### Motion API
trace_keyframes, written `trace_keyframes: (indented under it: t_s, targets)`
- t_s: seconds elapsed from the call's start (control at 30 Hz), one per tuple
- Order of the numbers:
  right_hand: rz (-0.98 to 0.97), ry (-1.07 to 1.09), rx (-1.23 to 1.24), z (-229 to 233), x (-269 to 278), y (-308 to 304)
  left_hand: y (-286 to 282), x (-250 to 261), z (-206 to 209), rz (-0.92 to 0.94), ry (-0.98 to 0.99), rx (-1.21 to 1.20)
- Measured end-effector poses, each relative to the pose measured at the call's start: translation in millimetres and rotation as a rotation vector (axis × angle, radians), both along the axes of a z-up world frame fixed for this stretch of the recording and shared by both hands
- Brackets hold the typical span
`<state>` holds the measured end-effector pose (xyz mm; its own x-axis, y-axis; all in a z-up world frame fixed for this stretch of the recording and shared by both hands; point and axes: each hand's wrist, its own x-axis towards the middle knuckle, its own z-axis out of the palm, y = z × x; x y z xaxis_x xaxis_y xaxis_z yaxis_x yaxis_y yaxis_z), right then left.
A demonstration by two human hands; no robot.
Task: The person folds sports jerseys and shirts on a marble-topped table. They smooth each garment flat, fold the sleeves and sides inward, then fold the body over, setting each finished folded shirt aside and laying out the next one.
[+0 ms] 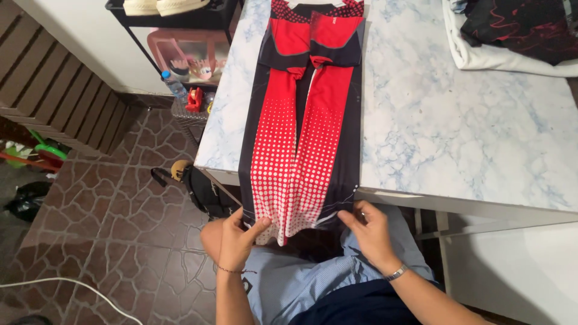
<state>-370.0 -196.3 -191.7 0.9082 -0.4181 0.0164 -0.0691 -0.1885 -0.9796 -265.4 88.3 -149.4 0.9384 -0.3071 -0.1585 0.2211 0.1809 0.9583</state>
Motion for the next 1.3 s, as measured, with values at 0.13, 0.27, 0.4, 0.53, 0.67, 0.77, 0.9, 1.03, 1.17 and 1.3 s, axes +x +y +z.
trace_keyframes:
  t_s: [0.13,0.27,0.4,0.53,0.67,0.77,0.9,1.03,1.17,1.3]
  targets:
    - [-0.015,-0.036,0.098,2.0,-4.5,-6.3,-5.1,-0.5,7.9,0.139,-0.263,0.131]
    - [0.077,-0.041,0.109,14.9,-5.2,-1.8,-27.6,-15.2,19.6,0.616,-0.780,0.665]
    - [0.075,-0.166,-0.007,25.0,5.8,10.8,-58.5,-19.6,33.4,0.571,-0.834,0.627]
    - [-0.092,-0.044,-0.155,28.1,16.5,14.4,-87.5,-9.4,45.5,0.608,-0.967,0.661]
    - [-0.122,-0.076,-0.193,25.9,16.1,8.0,-99.7,-3.5,55.1,0.618,-1.001,0.658]
    - [-0.164,0.058,-0.304,22.8,11.3,2.5,-99.8,-3.2,58.3,0.588,-0.980,0.682]
    - [-0.168,0.054,-0.335,18.9,9.8,1.8,-99.2,-5.4,57.7,0.565,-1.075,0.641]
    - [-0.087,-0.115,-0.297,17.0,12.1,3.2,-96.2,-8.5,49.5,0.437,-1.057,0.688]
    - [-0.086,0.068,-0.362,17.1,14.6,-2.0,-85.7,-11.4,27.8,0.498,-1.076,0.604]
    - [-0.096,0.028,-0.423,25.1,11.0,-3.4,-69.9,-0.8,-1.6,0.668,-0.716,0.460]
